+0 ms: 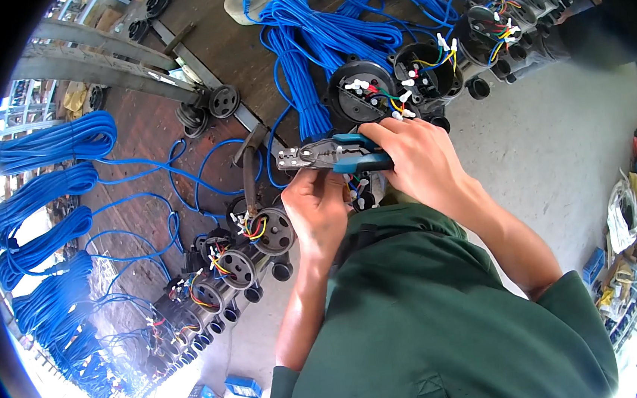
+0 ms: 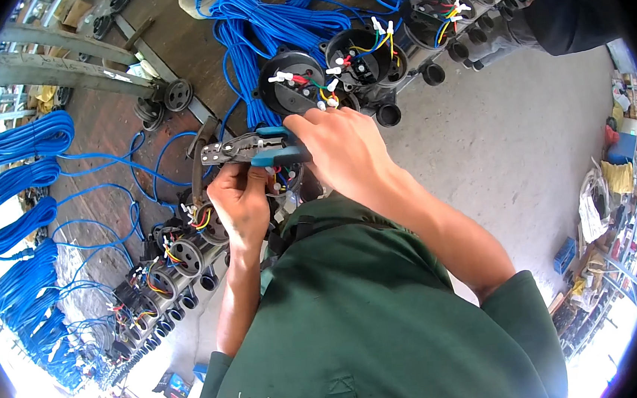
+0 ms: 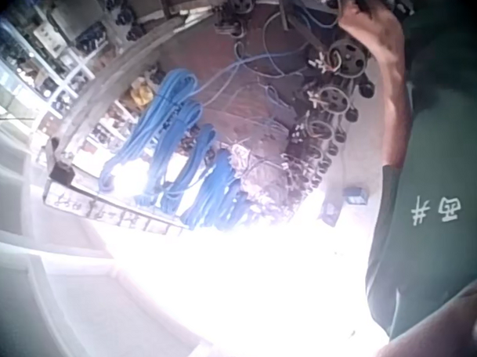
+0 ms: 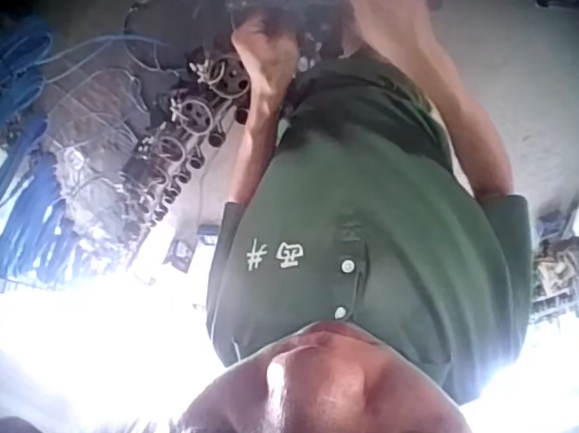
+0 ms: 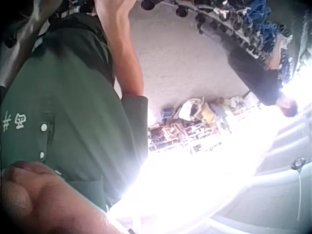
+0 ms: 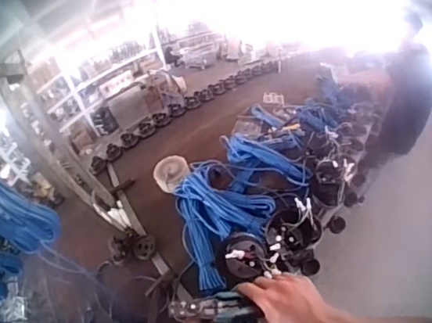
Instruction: The person wires electronic motor components by hand and with wire crimpers, inserting wires into connectors and crimping them.
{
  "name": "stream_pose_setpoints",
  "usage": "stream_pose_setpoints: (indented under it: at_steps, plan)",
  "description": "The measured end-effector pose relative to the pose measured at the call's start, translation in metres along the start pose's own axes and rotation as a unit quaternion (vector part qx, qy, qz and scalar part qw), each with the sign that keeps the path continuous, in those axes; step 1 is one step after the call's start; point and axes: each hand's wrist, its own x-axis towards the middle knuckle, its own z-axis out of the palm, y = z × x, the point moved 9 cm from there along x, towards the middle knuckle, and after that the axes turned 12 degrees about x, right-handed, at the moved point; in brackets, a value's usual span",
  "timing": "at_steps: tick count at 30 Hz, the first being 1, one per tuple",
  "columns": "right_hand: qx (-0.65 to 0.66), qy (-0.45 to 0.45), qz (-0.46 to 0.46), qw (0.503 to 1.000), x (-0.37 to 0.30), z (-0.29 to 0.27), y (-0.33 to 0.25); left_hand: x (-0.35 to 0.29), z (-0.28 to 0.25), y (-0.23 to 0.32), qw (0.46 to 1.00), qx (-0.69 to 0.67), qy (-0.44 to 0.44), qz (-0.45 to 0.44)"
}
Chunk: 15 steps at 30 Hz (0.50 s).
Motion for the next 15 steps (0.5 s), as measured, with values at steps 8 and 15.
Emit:
stream_pose_setpoints:
  at_steps: [8,15]
  plan:
    - [0.033,-0.010,0.037,0.999,0.002,0.023,0.018,0.003,-0.002,0.011,1.000,0.016,0.007,0.026]
    - [0.150,-0.039,0.080,0.985,0.001,0.031,0.027,0.006,-0.001,0.016,0.999,0.026,-0.026,0.034]
